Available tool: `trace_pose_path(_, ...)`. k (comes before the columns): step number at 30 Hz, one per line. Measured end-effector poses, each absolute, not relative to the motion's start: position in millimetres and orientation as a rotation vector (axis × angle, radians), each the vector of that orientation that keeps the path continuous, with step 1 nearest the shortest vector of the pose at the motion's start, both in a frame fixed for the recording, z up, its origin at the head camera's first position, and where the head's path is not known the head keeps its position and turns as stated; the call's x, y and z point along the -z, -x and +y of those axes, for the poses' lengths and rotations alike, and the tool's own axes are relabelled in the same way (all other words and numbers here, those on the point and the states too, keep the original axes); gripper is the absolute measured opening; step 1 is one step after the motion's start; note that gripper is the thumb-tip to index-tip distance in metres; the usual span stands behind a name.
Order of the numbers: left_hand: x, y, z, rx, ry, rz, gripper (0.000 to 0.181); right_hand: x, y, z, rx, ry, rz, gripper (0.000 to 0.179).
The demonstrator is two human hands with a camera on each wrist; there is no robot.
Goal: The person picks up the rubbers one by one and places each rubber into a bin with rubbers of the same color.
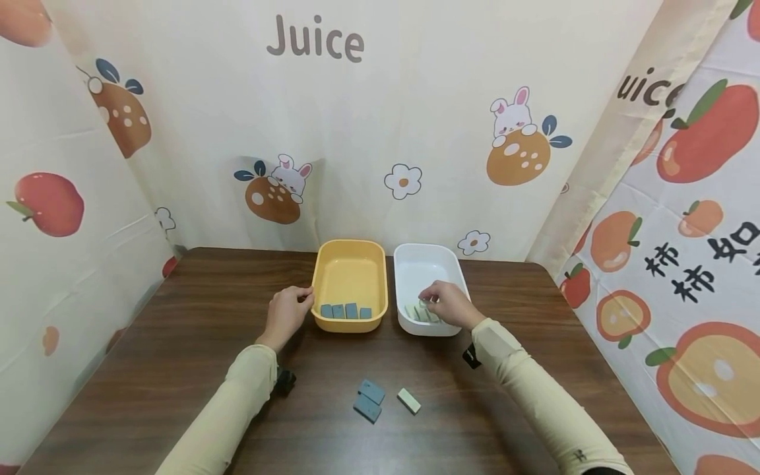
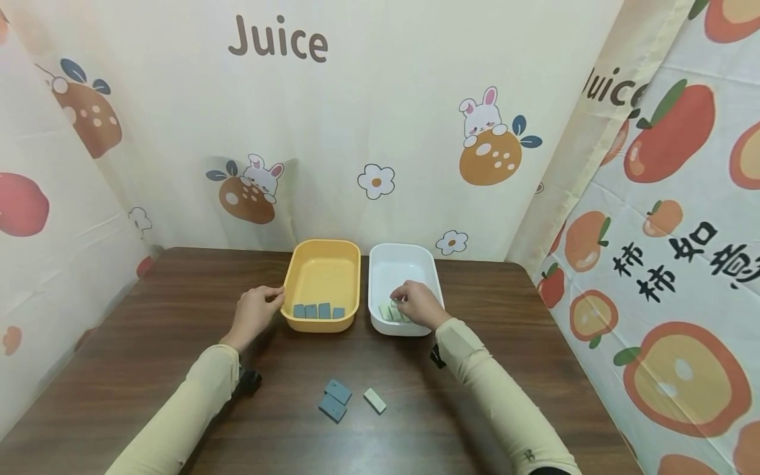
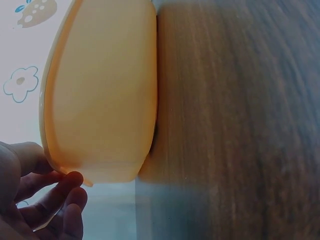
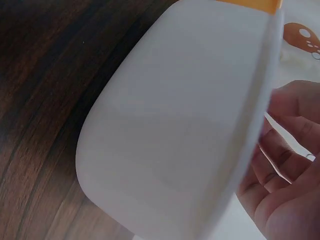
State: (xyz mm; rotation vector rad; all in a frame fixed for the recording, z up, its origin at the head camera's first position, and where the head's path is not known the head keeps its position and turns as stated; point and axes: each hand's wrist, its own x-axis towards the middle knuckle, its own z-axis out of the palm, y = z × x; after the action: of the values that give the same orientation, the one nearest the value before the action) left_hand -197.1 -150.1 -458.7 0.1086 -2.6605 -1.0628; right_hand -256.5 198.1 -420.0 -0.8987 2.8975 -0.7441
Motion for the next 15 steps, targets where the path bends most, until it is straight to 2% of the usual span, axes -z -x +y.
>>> trace_pose_path(15, 458, 196, -149, 1.079, -0.09, -2.64, 0.03, 433, 281, 184, 0.752, 0.755, 2.869, 0.022)
